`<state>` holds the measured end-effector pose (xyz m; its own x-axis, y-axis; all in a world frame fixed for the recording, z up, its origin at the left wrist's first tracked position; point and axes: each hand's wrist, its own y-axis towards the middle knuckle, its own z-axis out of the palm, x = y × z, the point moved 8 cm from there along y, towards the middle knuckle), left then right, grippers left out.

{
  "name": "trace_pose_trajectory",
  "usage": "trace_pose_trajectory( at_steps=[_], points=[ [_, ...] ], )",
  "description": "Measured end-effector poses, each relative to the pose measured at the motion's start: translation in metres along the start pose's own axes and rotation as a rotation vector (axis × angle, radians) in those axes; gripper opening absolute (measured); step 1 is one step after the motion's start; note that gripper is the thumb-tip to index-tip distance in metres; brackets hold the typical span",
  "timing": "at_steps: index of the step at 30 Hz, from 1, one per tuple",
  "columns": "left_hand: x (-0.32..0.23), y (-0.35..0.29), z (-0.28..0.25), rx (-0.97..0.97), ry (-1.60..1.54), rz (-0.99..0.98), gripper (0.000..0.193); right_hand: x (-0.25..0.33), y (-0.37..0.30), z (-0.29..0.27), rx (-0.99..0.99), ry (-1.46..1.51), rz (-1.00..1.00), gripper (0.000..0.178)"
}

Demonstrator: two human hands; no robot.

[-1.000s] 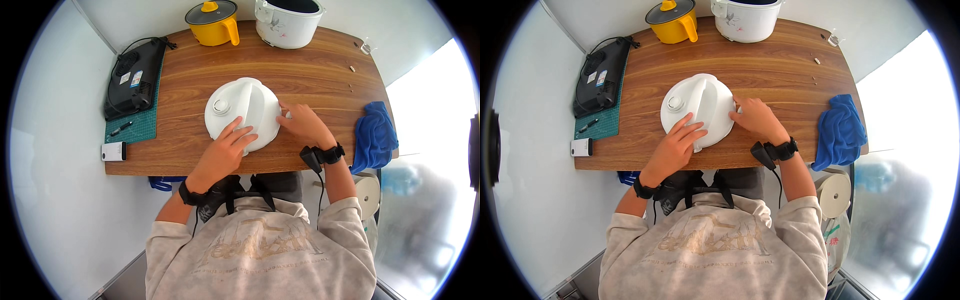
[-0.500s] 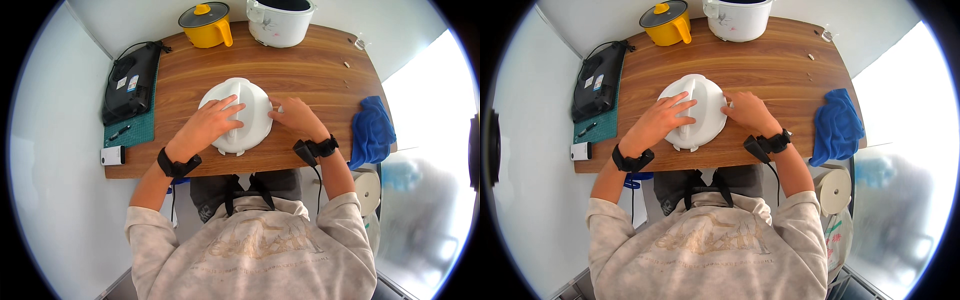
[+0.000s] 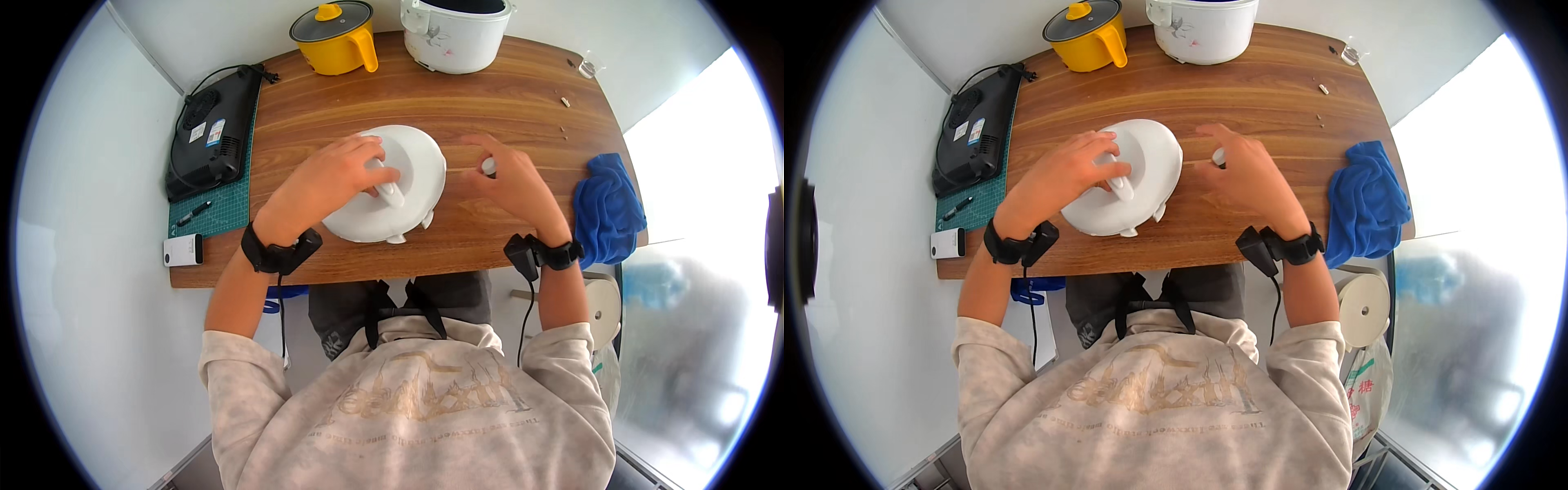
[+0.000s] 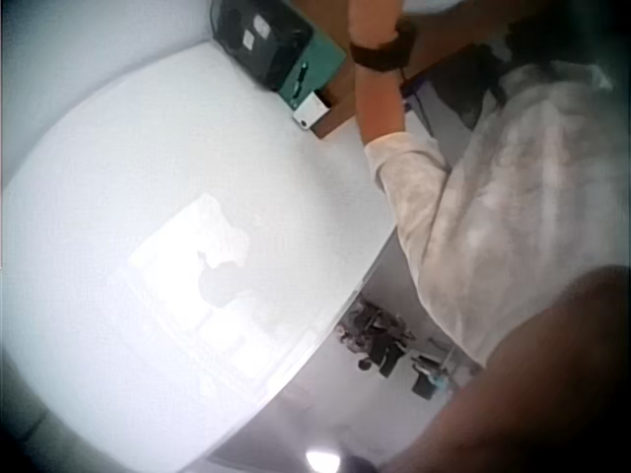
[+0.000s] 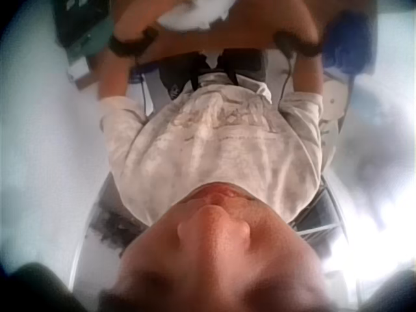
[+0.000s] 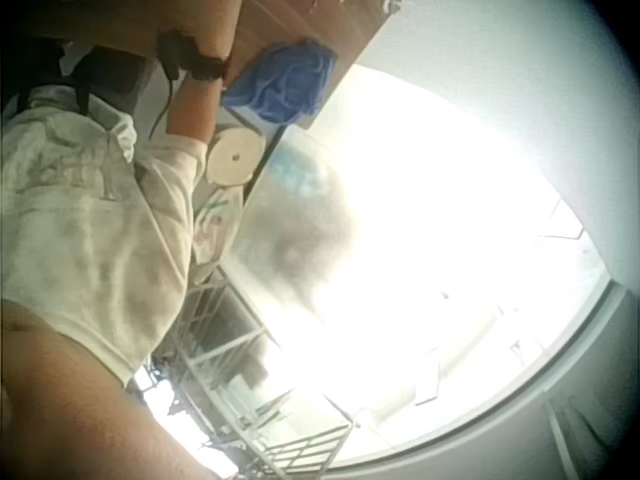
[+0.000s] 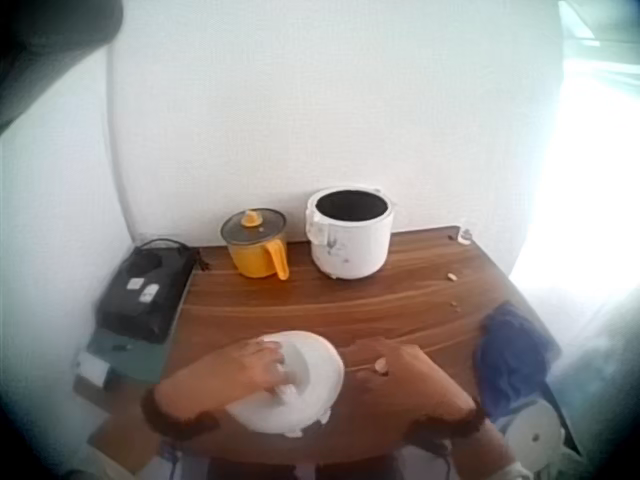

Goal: The person disassembles a small black cylindrical object, then uses a screwdriver to pry open a white rice cooker lid, separating the inner and outer parts and removing a central valve component.

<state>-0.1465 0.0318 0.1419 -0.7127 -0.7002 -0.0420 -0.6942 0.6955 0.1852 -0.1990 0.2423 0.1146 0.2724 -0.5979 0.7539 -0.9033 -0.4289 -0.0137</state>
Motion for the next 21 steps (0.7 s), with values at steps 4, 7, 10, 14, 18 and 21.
trace_pose_trajectory(
  at_steps=[4, 7, 10, 14, 18, 21],
  points=[
    [0.003, 0.002, -0.009, 0.006, -0.06, -0.085, 0.036, 0.006, -0.015, -0.024, -0.146, -0.047, -0.104, 0.051],
    [0.005, -0.002, -0.009, 0.007, -0.066, -0.131, 0.033, 0.012, -0.029, -0.031, -0.169, -0.021, -0.121, 0.052],
    [0.007, -0.003, -0.009, 0.058, -0.06, -0.174, 0.032, 0.014, -0.04, -0.031, -0.167, 0.042, -0.094, 0.051],
    [0.014, -0.005, -0.009, 0.055, -0.159, -0.222, 0.032, 0.015, -0.045, -0.03, -0.177, 0.08, -0.11, 0.044],
    [0.03, -0.011, 0.005, 0.115, -0.358, -0.425, 0.037, 0.008, -0.045, -0.029, -0.148, 0.098, -0.043, 0.038],
    [0.037, -0.015, 0.011, 0.187, -0.418, -0.565, 0.04, 0.006, -0.046, -0.027, -0.088, 0.13, -0.038, 0.033]
  ],
)
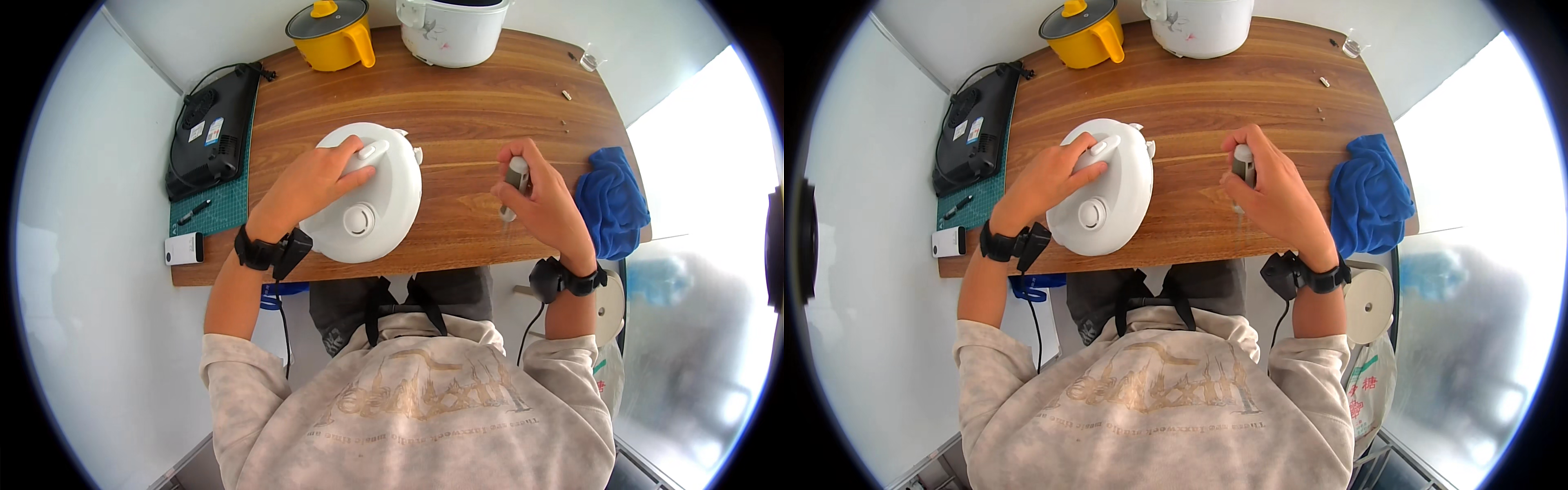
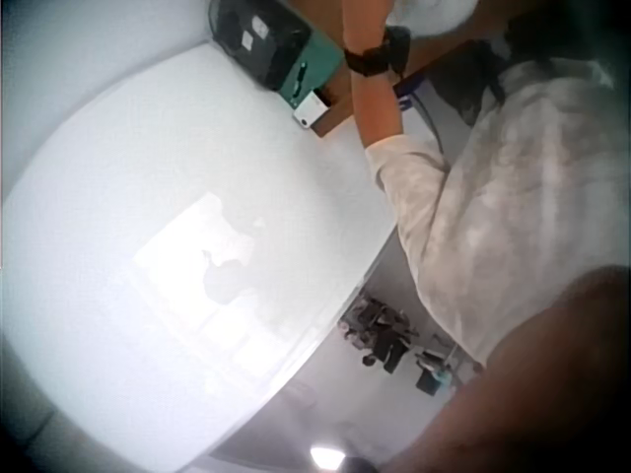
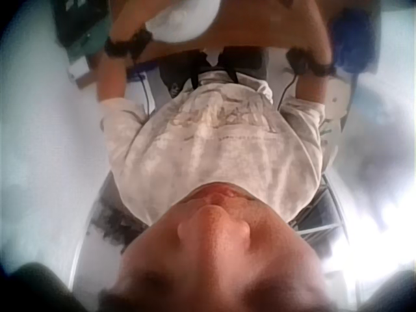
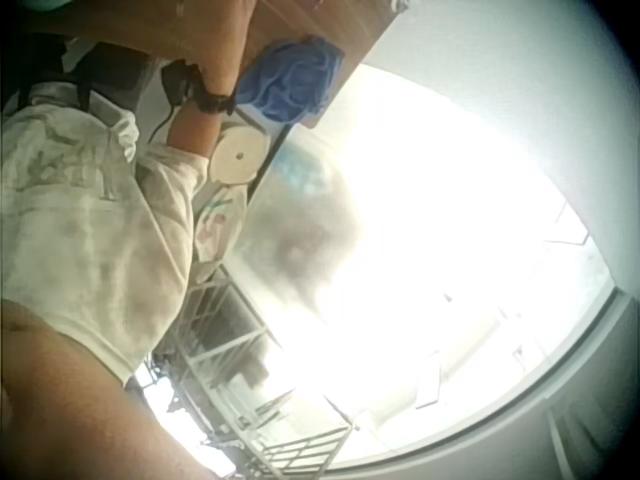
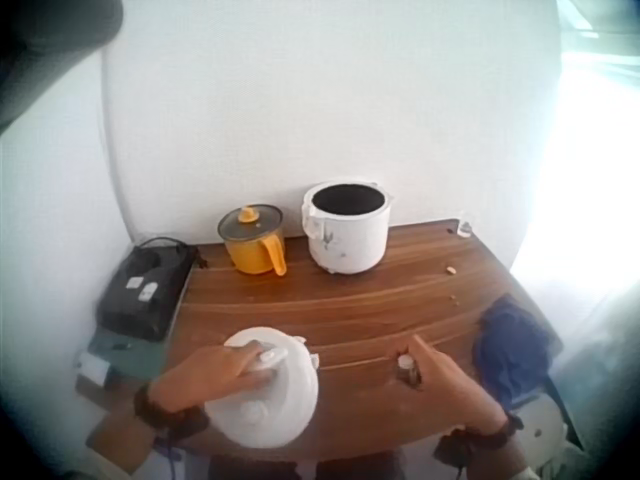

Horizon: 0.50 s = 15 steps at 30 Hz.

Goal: The person disassembles a small black cylindrical object, then uses a screwdriver to pry open a white rice cooker lid, separating the inner and outer parts and removing a central valve component.

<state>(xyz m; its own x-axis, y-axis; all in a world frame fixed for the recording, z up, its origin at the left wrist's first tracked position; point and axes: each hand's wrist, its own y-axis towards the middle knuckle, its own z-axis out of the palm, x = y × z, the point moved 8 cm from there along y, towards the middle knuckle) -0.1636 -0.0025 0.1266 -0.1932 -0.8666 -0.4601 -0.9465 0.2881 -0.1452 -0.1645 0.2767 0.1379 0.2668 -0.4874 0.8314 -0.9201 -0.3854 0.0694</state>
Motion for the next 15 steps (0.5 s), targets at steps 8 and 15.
trace_pose_trajectory(
  at_steps=[8, 15],
  points=[
    [0.022, 0.004, 0.014, -0.064, 0.014, -0.011, 0.042, 0.001, -0.005, 0.003, -0.023, 0.029, -0.05, 0.03],
    [0.025, 0.003, 0.018, -0.062, 0.006, 0.0, 0.047, -0.009, -0.002, 0.009, 0.029, 0.049, -0.045, 0.027]
  ],
)
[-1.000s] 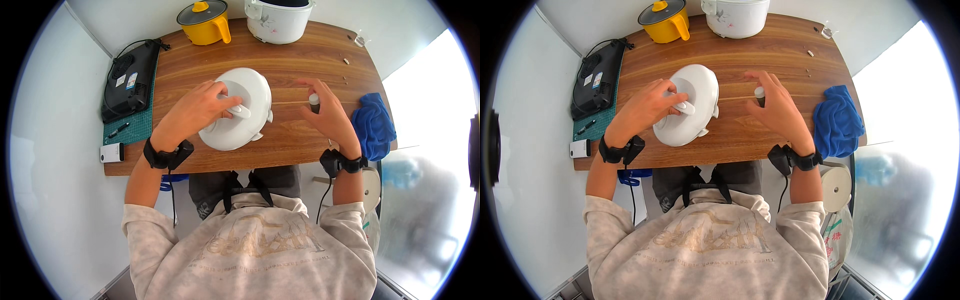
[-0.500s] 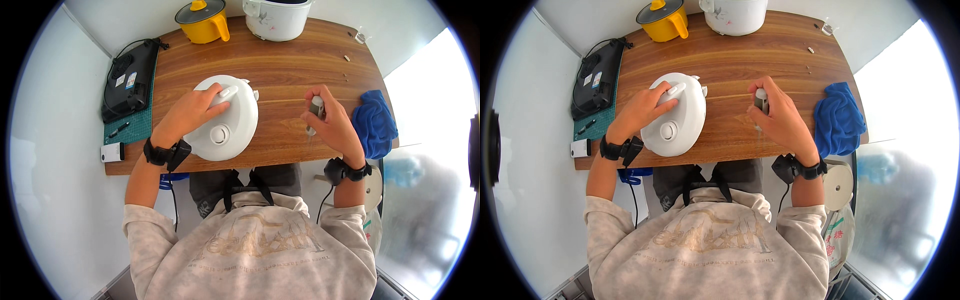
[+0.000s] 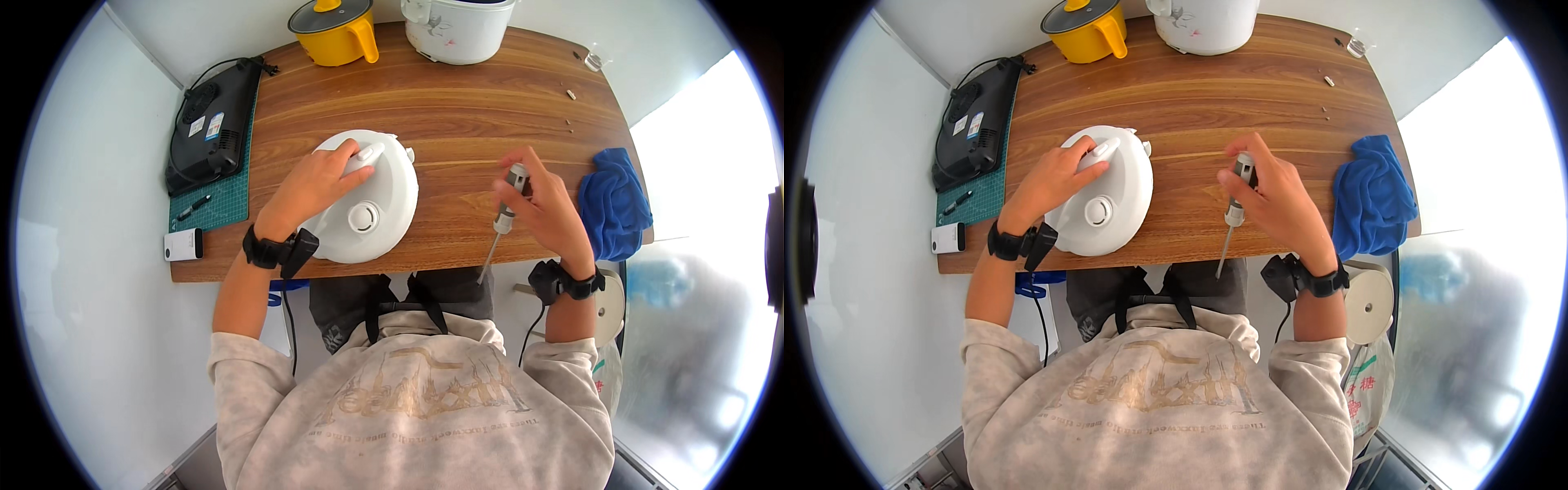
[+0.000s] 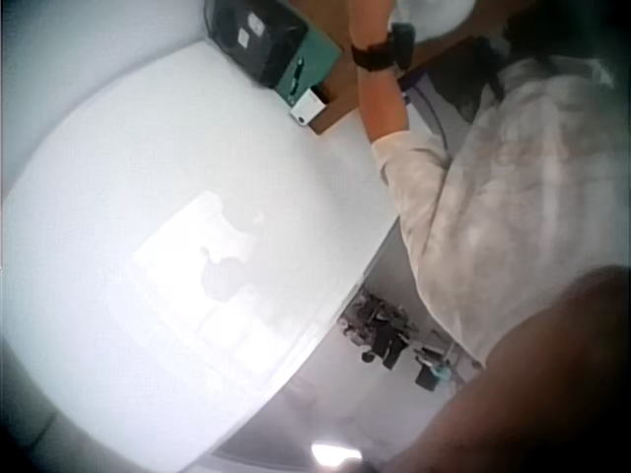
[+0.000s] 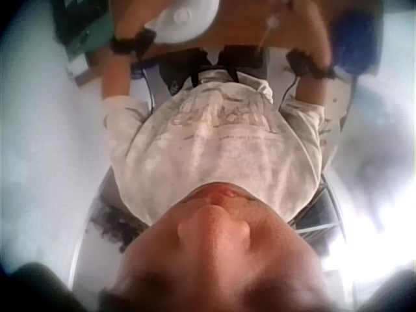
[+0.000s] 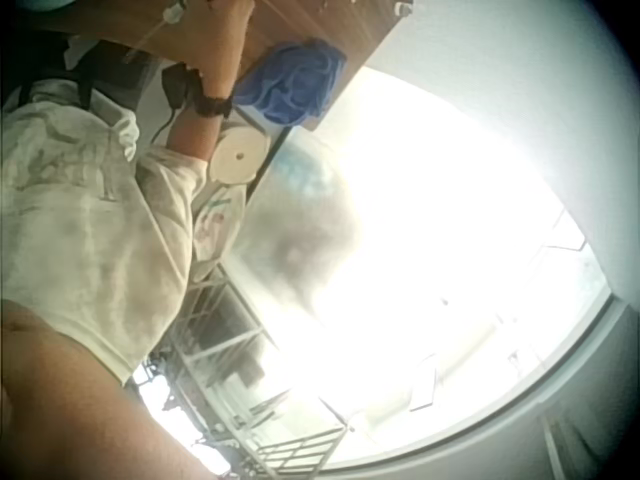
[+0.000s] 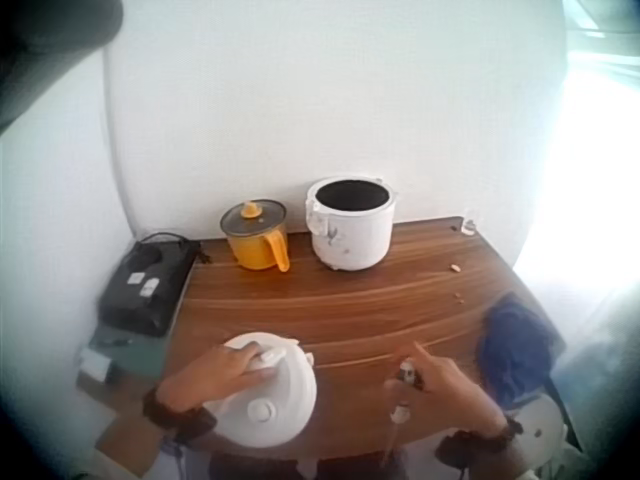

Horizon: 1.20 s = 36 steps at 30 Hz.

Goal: The person disassembles a small black cylindrical object, then uses a screwdriver to pry open a white rice cooker lid, separating the inner and outer parts and removing a central valve component.

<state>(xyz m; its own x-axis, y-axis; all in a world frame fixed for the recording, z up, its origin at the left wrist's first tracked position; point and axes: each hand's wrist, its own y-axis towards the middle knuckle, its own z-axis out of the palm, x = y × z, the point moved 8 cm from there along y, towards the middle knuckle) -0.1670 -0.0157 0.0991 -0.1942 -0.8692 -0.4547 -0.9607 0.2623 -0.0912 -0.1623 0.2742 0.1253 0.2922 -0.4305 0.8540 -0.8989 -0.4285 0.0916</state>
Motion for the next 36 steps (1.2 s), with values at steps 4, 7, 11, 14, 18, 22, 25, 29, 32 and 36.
trace_pose_trajectory(
  at_steps=[4, 7, 11, 14, 18, 22, 25, 29, 32, 36],
  points=[
    [-0.006, -0.007, -0.011, -0.034, -0.114, -0.074, 0.045, -0.018, 0.011, 0.01, 0.002, -0.113, -0.002, 0.024],
    [-0.012, -0.013, -0.021, -0.072, -0.262, -0.069, 0.041, -0.029, 0.018, 0.016, -0.003, -0.148, -0.027, 0.021],
    [-0.004, -0.023, -0.021, -0.063, -0.507, -0.092, 0.037, -0.028, 0.023, 0.023, 0.021, 0.007, 0.125, 0.018],
    [0.002, -0.027, -0.018, -0.111, -0.671, -0.094, 0.039, -0.025, 0.026, 0.034, 0.032, 0.031, 0.092, 0.018],
    [0.01, -0.036, -0.014, -0.296, -0.786, -0.093, 0.047, 0.014, 0.025, 0.048, 0.041, 0.031, -0.151, 0.012],
    [0.017, -0.043, -0.01, -0.44, -1.02, -0.169, 0.053, 0.043, 0.018, 0.068, 0.125, 0.125, -0.261, 0.015],
    [0.005, -0.049, -0.007, -0.364, -1.094, -0.141, 0.05, 0.063, 0.016, 0.089, 0.173, 0.221, -0.291, 0.023],
    [0.021, -0.047, 0.018, -0.332, -1.475, -0.34, 0.047, 0.088, 0.008, 0.108, 0.22, 0.217, -0.352, 0.045],
    [0.021, -0.038, 0.025, -0.302, -1.554, -0.279, 0.052, 0.094, 0.003, 0.108, 0.082, 0.134, -0.435, 0.062],
    [0.009, -0.036, 0.019, -0.239, -1.583, -0.223, 0.063, 0.084, 0.014, 0.103, 0.095, 0.065, -0.209, 0.066]
  ],
)
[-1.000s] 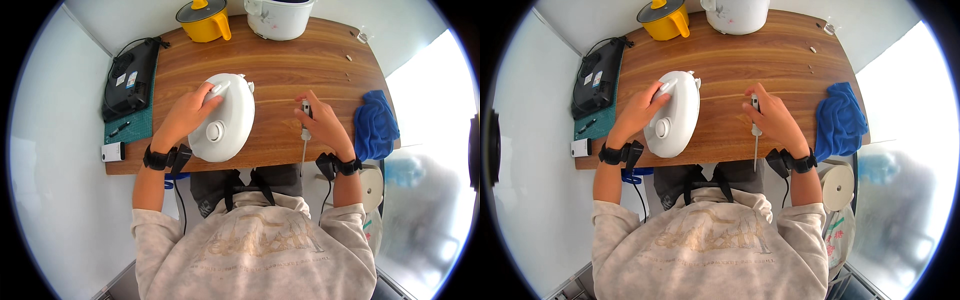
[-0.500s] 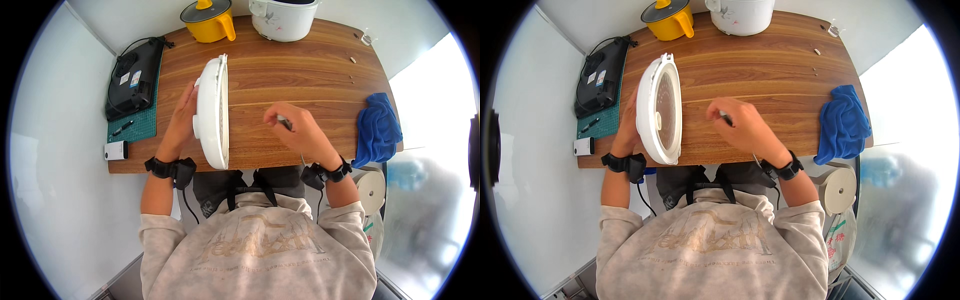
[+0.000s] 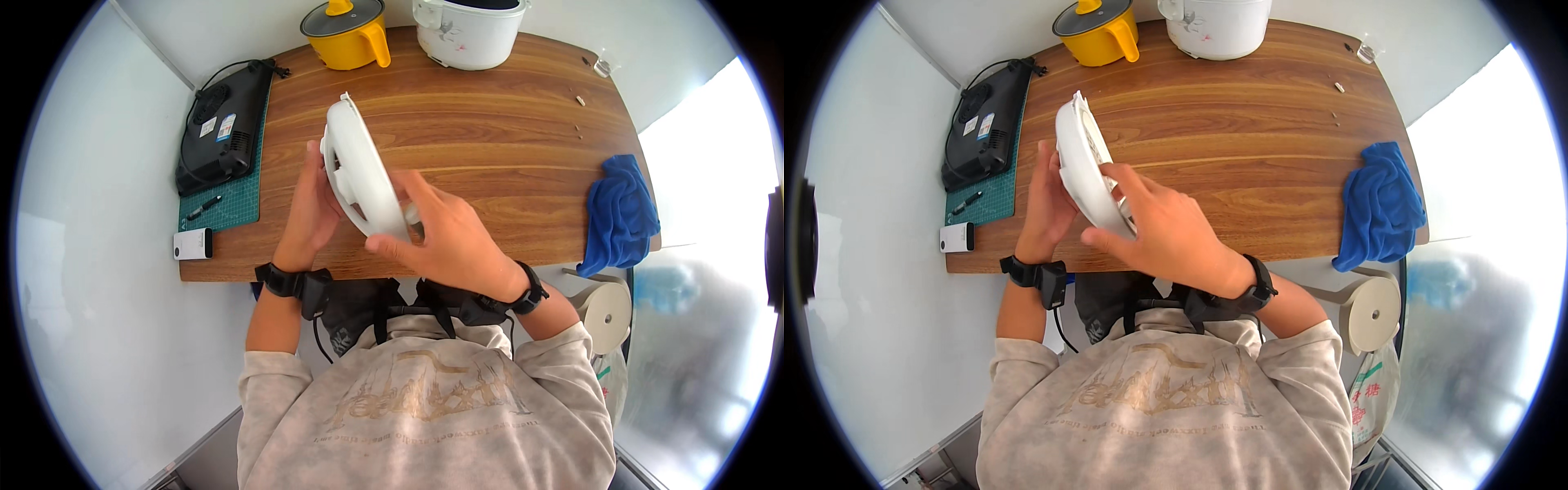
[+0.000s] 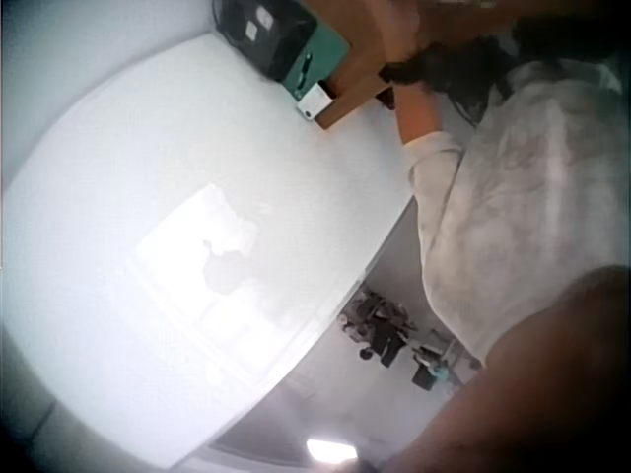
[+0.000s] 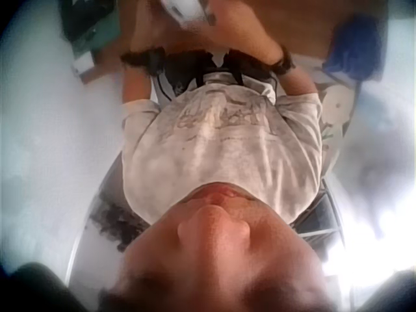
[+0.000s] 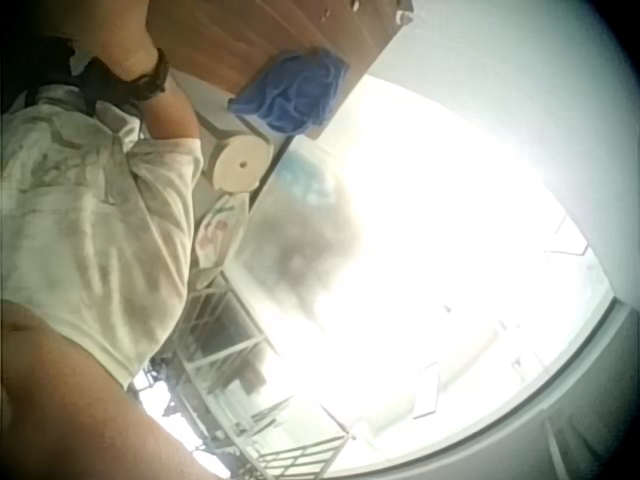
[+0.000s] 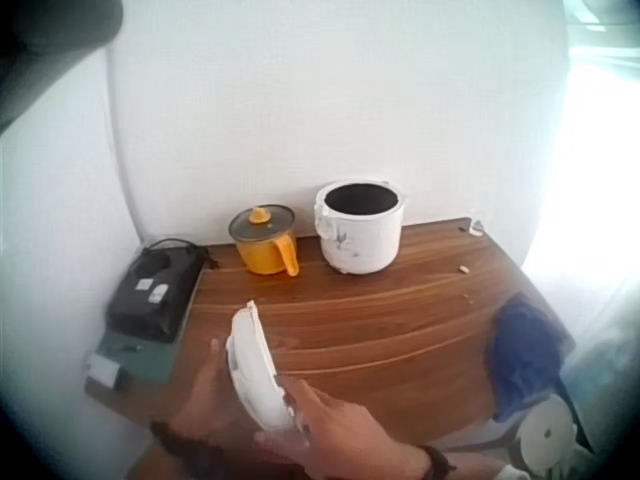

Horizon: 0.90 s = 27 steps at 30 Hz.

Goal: The person disassembles a small black cylindrical object, then uses a screwdriver to pry open a white rice cooker lid, separating the inner and outer parts and removing a central valve component.

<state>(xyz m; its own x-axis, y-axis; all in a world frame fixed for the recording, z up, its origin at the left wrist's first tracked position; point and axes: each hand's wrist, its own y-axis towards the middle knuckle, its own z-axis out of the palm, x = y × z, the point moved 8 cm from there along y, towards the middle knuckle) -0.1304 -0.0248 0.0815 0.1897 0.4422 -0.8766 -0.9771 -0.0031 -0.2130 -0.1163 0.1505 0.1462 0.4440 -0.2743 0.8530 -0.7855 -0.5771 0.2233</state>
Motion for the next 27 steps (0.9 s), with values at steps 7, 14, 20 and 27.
trace_pose_trajectory(
  at_steps=[7, 14, 20, 27],
  points=[
    [0.001, 0.001, -0.01, 0.097, 0.1, 0.153, 0.091, 0.0, 0.005, -0.008, 0.011, -0.043, 0.014, 0.055],
    [0.001, 0.003, -0.009, 0.126, 0.084, 0.193, 0.102, -0.004, 0.005, -0.006, -0.021, 0.027, 0.001, 0.064],
    [0.002, 0.006, -0.014, 0.065, 0.088, 0.297, 0.104, 0.008, 0.005, -0.013, -0.058, -0.067, -0.073, 0.065],
    [-0.011, -0.002, -0.006, 0.052, 0.256, 0.155, 0.106, 0.021, -0.01, -0.009, -0.159, -0.52, -0.362, 0.07]
  ],
)
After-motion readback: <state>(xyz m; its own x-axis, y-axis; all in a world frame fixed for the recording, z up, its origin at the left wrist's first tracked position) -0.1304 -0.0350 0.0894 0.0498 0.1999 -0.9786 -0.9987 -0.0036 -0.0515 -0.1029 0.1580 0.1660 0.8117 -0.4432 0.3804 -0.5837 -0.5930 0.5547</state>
